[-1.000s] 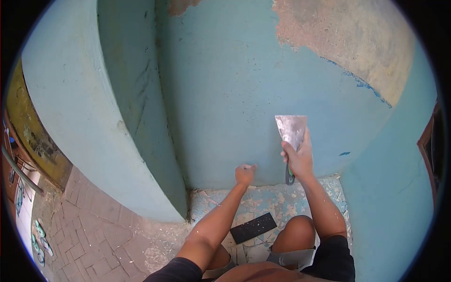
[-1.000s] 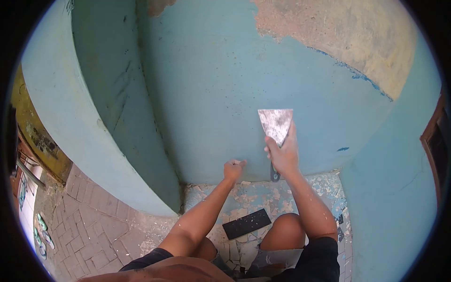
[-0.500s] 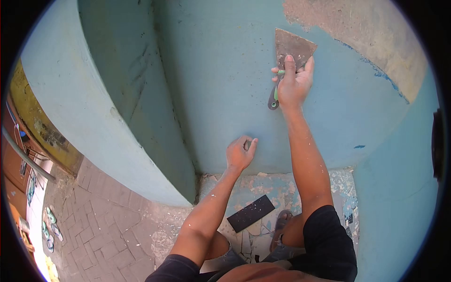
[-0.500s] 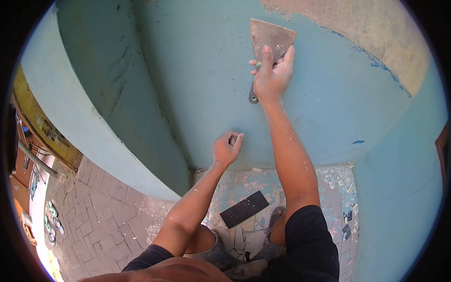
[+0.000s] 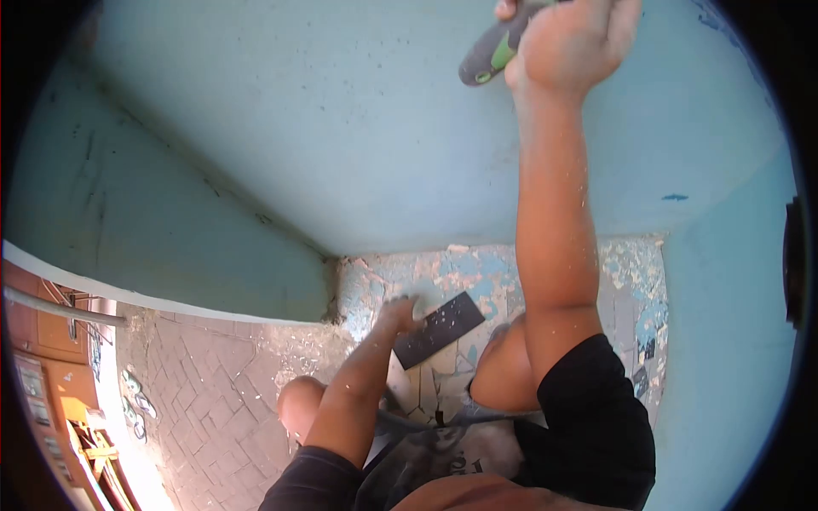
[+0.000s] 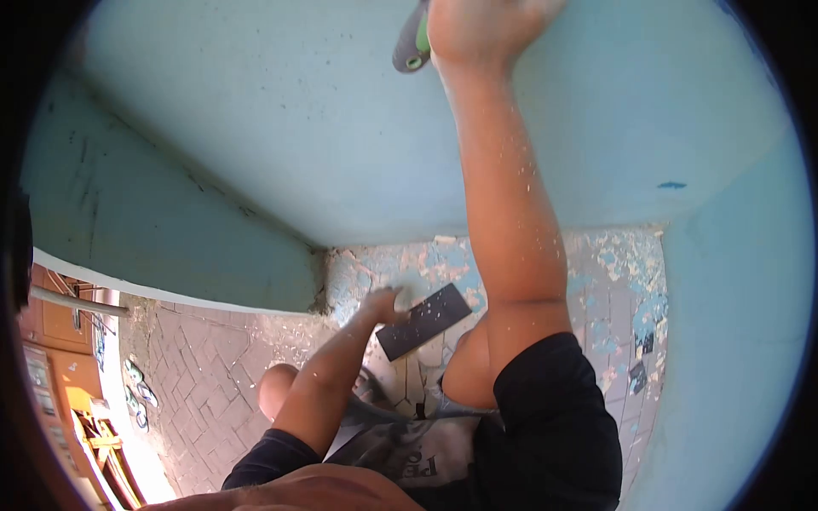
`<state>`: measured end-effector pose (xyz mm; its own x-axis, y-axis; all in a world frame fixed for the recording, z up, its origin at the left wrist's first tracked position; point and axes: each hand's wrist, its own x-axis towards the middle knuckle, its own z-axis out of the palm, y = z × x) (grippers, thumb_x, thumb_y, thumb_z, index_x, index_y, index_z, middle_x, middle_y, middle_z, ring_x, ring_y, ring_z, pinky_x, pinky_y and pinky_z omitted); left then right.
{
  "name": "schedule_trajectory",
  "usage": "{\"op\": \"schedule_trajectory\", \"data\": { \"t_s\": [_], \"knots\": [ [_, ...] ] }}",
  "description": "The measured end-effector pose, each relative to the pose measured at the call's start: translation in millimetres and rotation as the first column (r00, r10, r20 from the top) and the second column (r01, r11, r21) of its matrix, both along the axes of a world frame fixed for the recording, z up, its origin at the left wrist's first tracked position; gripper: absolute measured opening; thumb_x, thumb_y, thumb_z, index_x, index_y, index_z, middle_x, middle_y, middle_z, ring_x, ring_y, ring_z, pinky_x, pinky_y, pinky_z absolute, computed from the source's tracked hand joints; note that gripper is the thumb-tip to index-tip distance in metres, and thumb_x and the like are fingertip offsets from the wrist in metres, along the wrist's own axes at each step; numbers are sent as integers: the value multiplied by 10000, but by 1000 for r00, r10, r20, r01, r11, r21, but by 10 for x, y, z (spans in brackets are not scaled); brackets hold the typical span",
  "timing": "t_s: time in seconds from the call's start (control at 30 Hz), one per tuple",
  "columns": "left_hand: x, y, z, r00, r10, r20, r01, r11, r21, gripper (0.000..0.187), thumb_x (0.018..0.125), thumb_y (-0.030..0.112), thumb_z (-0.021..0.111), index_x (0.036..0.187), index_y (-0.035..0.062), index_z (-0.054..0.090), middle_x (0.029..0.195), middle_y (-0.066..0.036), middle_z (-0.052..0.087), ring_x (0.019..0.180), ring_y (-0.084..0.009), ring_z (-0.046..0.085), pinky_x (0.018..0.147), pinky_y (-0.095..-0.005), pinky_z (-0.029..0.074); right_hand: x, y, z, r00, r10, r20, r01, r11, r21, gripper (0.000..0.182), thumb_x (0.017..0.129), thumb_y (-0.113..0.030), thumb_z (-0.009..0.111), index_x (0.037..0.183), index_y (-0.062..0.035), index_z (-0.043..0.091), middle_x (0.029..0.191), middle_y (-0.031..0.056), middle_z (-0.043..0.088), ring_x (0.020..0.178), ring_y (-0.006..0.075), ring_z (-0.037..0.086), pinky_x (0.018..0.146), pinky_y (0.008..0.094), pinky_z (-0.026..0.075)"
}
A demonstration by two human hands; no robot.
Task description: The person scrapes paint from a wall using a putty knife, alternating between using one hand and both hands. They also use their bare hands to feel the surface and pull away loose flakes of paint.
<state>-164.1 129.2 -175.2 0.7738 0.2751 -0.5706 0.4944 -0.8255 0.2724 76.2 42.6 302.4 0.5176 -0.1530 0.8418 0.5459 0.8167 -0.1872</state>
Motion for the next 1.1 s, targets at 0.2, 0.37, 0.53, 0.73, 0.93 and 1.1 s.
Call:
{"op": "schedule_trajectory", "data": {
  "t_s": [0.2, 0.37, 0.53, 0.73, 0.93, 1.1],
  "knots": [
    [-254, -718, -349, 990, 111, -92, -105, 992, 64, 1313, 695, 604, 856, 1670, 170, 92, 1598, -326, 321, 1472, -498, 365, 1185, -715, 227, 194, -185, -25, 945, 35, -325, -9, 997, 81, 325, 1064, -405, 554, 1119, -88, 502, 818, 111, 601, 599, 203, 546, 518, 359, 456],
    [-121, -833, -326, 999, 14, -37, -7, 987, 160, 1103, 739, 387, 886, 1615, 151, 257, 1521, -222, 495, 1337, -406, 553, 1122, -560, 409, 432, -295, -139, 905, 38, -424, -8, 997, 73, 341, 1067, -432, 555, 1081, -94, 507, 801, 76, 593, 591, 177, 534, 506, 330, 448],
    [50, -711, -638, 984, -81, -157, 42, 971, -234, 883, 756, 359, 856, 1529, 192, 464, 1329, -153, 671, 1228, -361, 639, 1050, -496, 481, 491, -331, -218, 893, 53, -448, -11, 995, 96, 356, 1076, -444, 526, 1074, -89, 501, 772, 72, 574, 568, 169, 525, 491, 320, 449],
    [338, -561, -212, 995, 59, 82, -43, 981, -188, 562, 825, 268, 724, 1370, 192, 611, 1270, -138, 684, 1174, -374, 657, 976, -476, 533, 541, -296, -336, 942, -2, -335, 32, 996, 82, 349, 1093, -425, 474, 1098, -77, 498, 755, 70, 569, 501, 147, 494, 428, 292, 428],
    [191, -649, -20, 921, 290, 259, -244, 950, -194, 466, 809, 173, 683, 1274, 151, 680, 1197, -148, 701, 1142, -402, 659, 973, -475, 532, 536, -312, -349, 931, 59, -359, -14, 992, 125, 351, 1086, -369, 476, 1159, -26, 491, 745, 88, 563, 498, 149, 490, 425, 292, 427],
    [-40, -371, -449, 923, 159, -351, -297, 873, -386, 606, 730, 166, 774, 1327, 92, 697, 1235, -156, 710, 1170, -302, 671, 945, -456, 567, 478, -313, -289, 950, 23, -311, 9, 995, 102, 285, 999, -245, 520, 1141, 1, 488, 743, 123, 549, 531, 186, 503, 441, 313, 437]
  ]
}}
